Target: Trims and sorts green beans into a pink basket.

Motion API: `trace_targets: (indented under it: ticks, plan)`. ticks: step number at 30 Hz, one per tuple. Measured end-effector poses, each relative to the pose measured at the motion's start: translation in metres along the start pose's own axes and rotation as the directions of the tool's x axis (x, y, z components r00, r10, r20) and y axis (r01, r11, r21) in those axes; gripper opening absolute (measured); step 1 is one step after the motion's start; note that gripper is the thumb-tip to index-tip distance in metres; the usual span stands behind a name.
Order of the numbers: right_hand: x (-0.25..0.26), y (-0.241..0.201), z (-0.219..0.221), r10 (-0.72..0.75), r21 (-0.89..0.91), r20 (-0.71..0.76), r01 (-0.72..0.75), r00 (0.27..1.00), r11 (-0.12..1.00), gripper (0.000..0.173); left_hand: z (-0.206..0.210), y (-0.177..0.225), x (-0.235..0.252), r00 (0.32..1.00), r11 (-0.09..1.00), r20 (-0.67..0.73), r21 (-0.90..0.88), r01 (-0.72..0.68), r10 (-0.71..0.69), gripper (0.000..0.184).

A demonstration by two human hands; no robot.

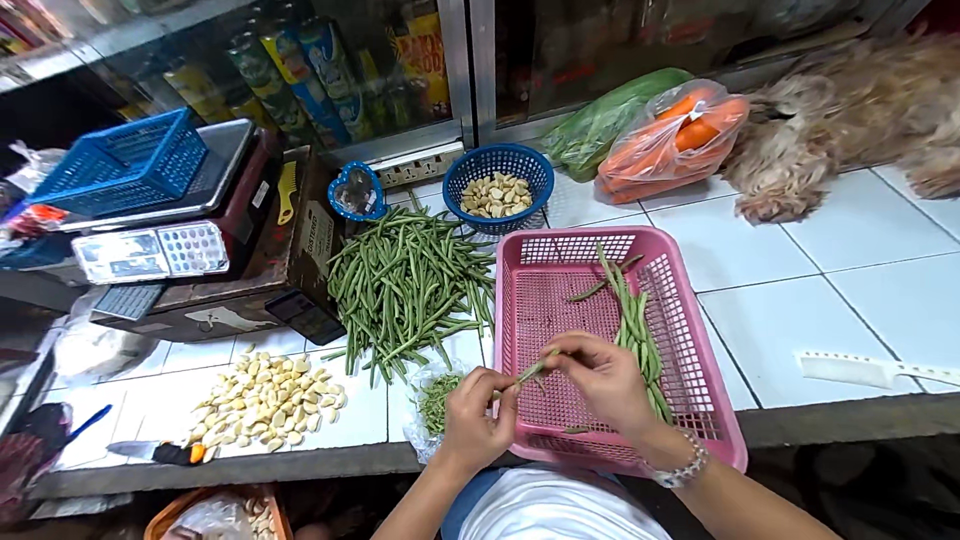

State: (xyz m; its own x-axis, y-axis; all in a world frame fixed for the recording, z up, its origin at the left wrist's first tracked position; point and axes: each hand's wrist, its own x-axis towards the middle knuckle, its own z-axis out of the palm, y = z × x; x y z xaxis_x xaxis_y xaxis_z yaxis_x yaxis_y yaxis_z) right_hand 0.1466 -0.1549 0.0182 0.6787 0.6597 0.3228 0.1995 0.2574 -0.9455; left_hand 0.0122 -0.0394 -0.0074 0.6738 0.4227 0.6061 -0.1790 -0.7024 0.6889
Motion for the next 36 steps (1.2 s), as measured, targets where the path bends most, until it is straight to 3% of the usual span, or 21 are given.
trace_targets:
  ticks: [3,5,6,7,9,10,11,12,15,18,22,25,28,31,36]
  plan:
    - [0.015,0.005,-0.021,0.057,0.138,-0.142,-0.037,0.988,0.99,0.022,-0.017,-0.024,-0.02,0.999,0.948,0.05,0.317,-0.015,-0.001,0.016]
    - [0.021,0.007,-0.034,0.086,0.16,-0.244,-0.048,0.966,0.986,0.026,-0.03,-0.037,-0.04,0.988,0.875,0.078,0.478,0.081,-0.134,0.017]
    - [0.023,0.007,-0.037,0.109,0.174,-0.285,-0.061,0.952,0.983,0.027,-0.036,-0.04,-0.049,0.958,0.824,0.105,0.54,0.17,-0.266,0.016]
    - [0.024,0.007,-0.039,0.132,0.189,-0.312,-0.075,0.941,0.979,0.029,-0.042,-0.04,-0.053,0.876,0.748,0.149,0.597,0.29,-0.459,0.018]
    - [0.023,0.008,-0.038,0.178,0.217,-0.32,-0.111,0.931,0.97,0.029,-0.049,-0.038,-0.045,0.544,0.513,0.218,0.713,0.478,-0.81,0.03]
    - [0.021,0.008,-0.035,0.199,0.23,-0.309,-0.13,0.93,0.965,0.028,-0.051,-0.036,-0.038,0.413,0.434,0.229,0.738,0.516,-0.881,0.037]
    - [0.02,0.008,-0.031,0.214,0.239,-0.293,-0.145,0.932,0.96,0.027,-0.051,-0.033,-0.033,0.395,0.429,0.231,0.719,0.546,-0.889,0.041]
    - [0.018,0.009,-0.027,0.222,0.241,-0.274,-0.157,0.936,0.958,0.026,-0.049,-0.026,-0.031,0.466,0.487,0.228,0.659,0.572,-0.855,0.041]
    - [0.014,0.008,-0.019,0.217,0.222,-0.213,-0.169,0.953,0.96,0.026,-0.035,-0.007,-0.031,0.812,0.787,0.156,0.4,0.469,-0.563,0.035]
    - [0.012,0.006,-0.012,0.223,0.223,-0.181,-0.181,0.958,0.958,0.026,-0.018,0.001,-0.023,0.958,0.931,0.105,0.283,0.229,-0.267,0.03]
    - [0.013,0.006,-0.008,0.254,0.253,-0.175,-0.206,0.951,0.945,0.025,-0.003,-0.007,-0.018,0.998,0.947,0.066,0.321,-0.022,0.001,0.016]
    - [0.004,0.011,-0.002,0.295,0.189,-0.064,-0.279,0.953,0.942,0.016,0.002,-0.007,-0.018,0.999,0.946,0.035,0.324,-0.027,0.016,0.019]
    - [-0.015,0.01,0.014,0.407,0.134,0.088,-0.416,0.909,0.9,0.022,0.004,-0.003,-0.016,1.0,0.962,0.026,0.273,-0.01,0.003,0.02]
    - [-0.019,0.011,0.02,0.439,0.203,0.05,-0.44,0.897,0.875,0.021,0.007,-0.004,-0.015,0.992,0.915,0.007,0.386,-0.12,0.127,0.019]
    - [-0.013,0.006,0.019,0.433,0.149,0.064,-0.437,0.899,0.887,0.025,0.006,-0.003,-0.01,0.955,0.793,0.048,0.546,-0.27,0.293,0.023]
